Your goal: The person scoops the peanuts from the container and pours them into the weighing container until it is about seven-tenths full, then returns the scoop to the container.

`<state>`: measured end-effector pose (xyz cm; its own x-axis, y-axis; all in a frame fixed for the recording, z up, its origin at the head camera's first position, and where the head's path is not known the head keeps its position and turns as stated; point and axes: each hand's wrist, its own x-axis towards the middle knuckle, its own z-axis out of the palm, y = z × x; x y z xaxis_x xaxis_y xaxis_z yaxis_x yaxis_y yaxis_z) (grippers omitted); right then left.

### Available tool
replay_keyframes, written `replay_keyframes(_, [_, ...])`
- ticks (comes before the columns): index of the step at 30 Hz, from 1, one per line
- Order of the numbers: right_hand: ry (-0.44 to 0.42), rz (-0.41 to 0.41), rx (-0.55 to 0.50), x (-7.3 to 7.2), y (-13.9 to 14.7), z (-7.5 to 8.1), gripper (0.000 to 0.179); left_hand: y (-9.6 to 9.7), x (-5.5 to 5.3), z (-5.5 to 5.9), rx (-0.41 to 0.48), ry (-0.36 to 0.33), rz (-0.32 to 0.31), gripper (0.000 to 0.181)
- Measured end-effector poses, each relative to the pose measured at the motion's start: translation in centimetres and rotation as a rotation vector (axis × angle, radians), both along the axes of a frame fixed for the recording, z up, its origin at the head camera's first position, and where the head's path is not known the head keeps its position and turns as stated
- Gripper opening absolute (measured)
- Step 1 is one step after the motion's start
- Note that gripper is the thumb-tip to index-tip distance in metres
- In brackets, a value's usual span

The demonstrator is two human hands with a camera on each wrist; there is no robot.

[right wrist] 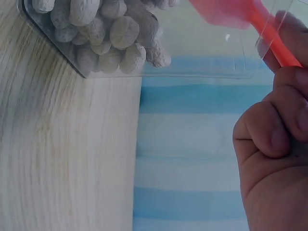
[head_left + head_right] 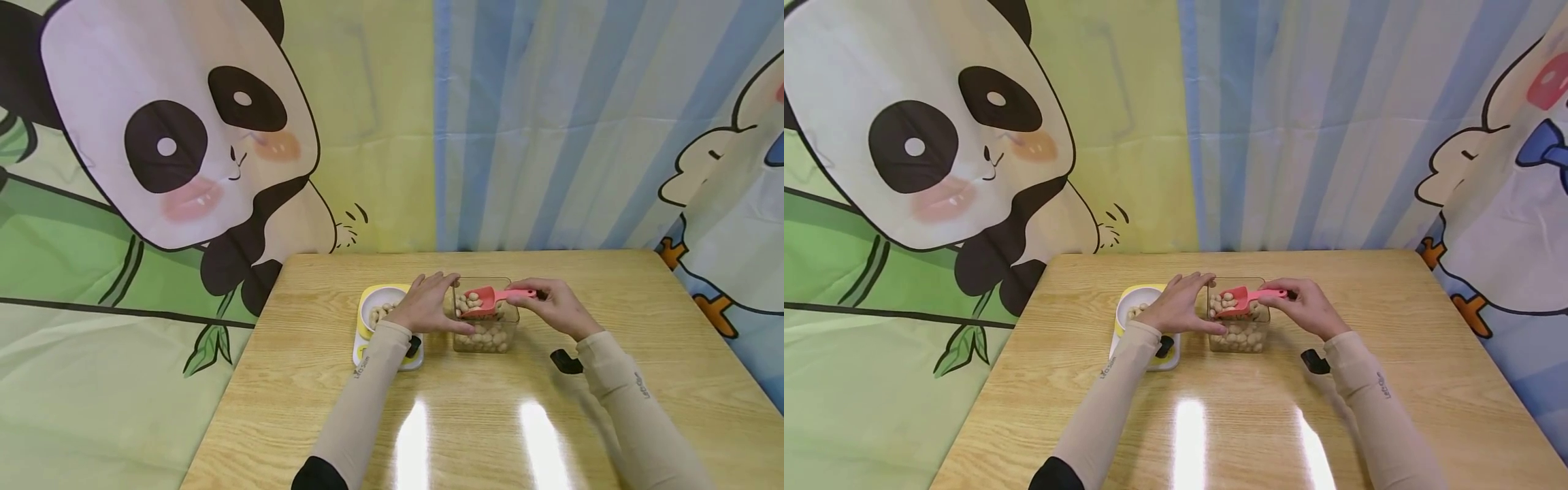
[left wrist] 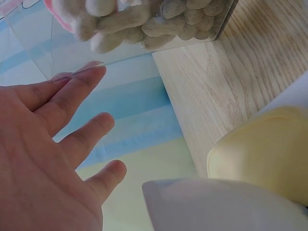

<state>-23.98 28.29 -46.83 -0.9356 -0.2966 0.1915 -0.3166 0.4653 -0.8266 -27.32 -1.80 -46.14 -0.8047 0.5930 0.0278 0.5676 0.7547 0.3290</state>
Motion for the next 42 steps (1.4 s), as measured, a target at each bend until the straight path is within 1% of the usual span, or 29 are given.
replay_keyframes(7, [0.001,-0.054,-0.028,0.5,0.2,-0.6,0.029,-0.1,0.0,0.0,0.001,0.011,-0.004,0.119])
replay_keyframes(10, [0.011,-0.087,-0.043,0.7,0.3,-0.9,0.030,-0.1,0.0,0.1,0.002,0.007,-0.005,0.119])
replay_keyframes(13, [0.024,-0.113,-0.080,0.9,0.3,-1.2,0.031,-0.1,0.1,0.0,0.003,-0.003,0.000,0.120])
replay_keyframes(17, [0.029,-0.124,-0.141,1.2,0.5,-1.9,0.030,-0.1,0.1,0.0,0.005,-0.016,0.009,0.121])
replay_keyframes(21, [0.029,-0.149,-0.169,1.3,0.8,-2.9,0.031,0.0,0.1,0.0,0.000,-0.016,0.013,0.123])
replay_keyframes(24, [0.029,-0.160,-0.183,1.4,0.9,-3.3,0.030,0.0,0.2,0.0,-0.004,-0.018,0.015,0.124])
replay_keyframes(26, [0.028,-0.154,-0.203,1.7,0.8,-3.0,0.030,0.0,0.2,0.0,-0.005,-0.024,0.017,0.125])
replay_keyframes(30, [0.029,-0.127,-0.244,2.4,0.2,-1.8,0.031,-0.1,0.3,0.3,0.002,-0.033,0.023,0.126])
replay_keyframes(33, [0.034,-0.112,-0.261,2.7,0.0,-1.2,0.032,-0.1,0.4,0.4,0.005,-0.028,0.024,0.127])
replay_keyframes(42, [0.020,-0.133,-0.256,2.9,0.0,-1.3,0.032,-0.5,0.9,0.6,0.010,-0.014,0.030,0.129])
